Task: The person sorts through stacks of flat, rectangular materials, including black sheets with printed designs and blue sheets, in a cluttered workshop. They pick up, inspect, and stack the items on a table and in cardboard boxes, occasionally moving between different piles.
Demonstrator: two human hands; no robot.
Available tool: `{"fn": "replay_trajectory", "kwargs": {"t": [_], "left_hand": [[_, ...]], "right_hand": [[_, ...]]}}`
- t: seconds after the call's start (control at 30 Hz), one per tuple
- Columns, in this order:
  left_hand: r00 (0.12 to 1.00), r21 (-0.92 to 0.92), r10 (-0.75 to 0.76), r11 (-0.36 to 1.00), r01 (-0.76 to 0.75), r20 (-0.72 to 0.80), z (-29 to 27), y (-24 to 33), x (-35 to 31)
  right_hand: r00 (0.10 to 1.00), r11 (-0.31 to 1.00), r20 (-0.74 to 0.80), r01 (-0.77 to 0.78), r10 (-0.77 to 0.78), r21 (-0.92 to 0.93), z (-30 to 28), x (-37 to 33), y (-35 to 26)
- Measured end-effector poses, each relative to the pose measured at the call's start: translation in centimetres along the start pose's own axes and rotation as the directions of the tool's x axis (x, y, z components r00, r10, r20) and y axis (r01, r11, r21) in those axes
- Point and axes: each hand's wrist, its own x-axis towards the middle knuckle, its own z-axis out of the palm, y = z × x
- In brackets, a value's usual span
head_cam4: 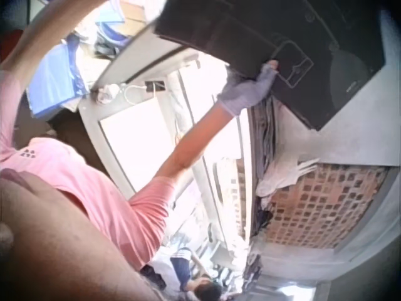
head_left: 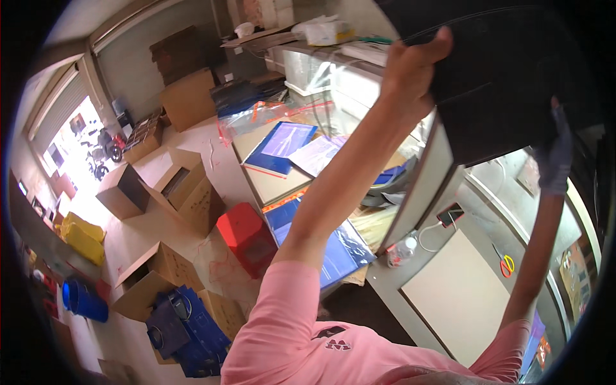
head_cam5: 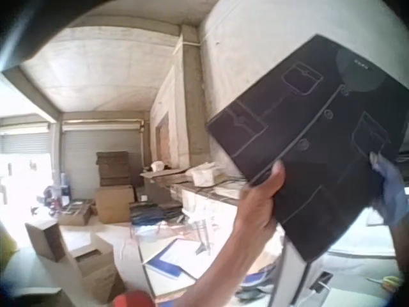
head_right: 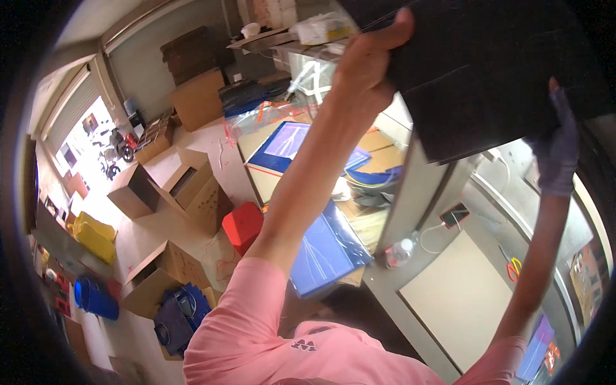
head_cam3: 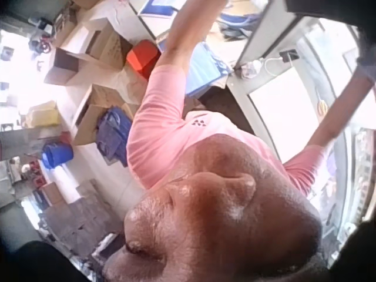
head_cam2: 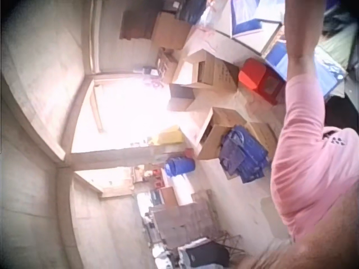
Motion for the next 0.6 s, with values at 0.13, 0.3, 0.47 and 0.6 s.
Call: {"fn": "replay_trajectory", "kwargs": {"t": [0.13,0.3,0.47,0.6], "left_hand": [[0.986,0.205,-0.085,0.977,0.054,0.146,-3.3,2.9,2.9],[0.948,0.309,-0.275,0.926,0.216,0.161,-9.0,7.0,3.1],[0.981,0.56,-0.116,0.808,0.184,-0.154,-19.9,9.6,4.1],[0.772,0.548,0.272,0.828,0.115,-0.574,-32.2,11.9,6.5]], "right_hand": [[0.986,0.996,0.165,0.03,-0.016,-0.081,0.4,8.6,0.5],[0.934,0.976,0.338,-0.046,0.118,-0.212,-6.6,19.6,5.8],[0.969,0.936,0.098,-0.189,0.227,-0.298,-8.2,19.3,10.6],[0.971,0.932,0.124,-0.156,0.206,-0.327,-8.2,17.6,9.4]]}}
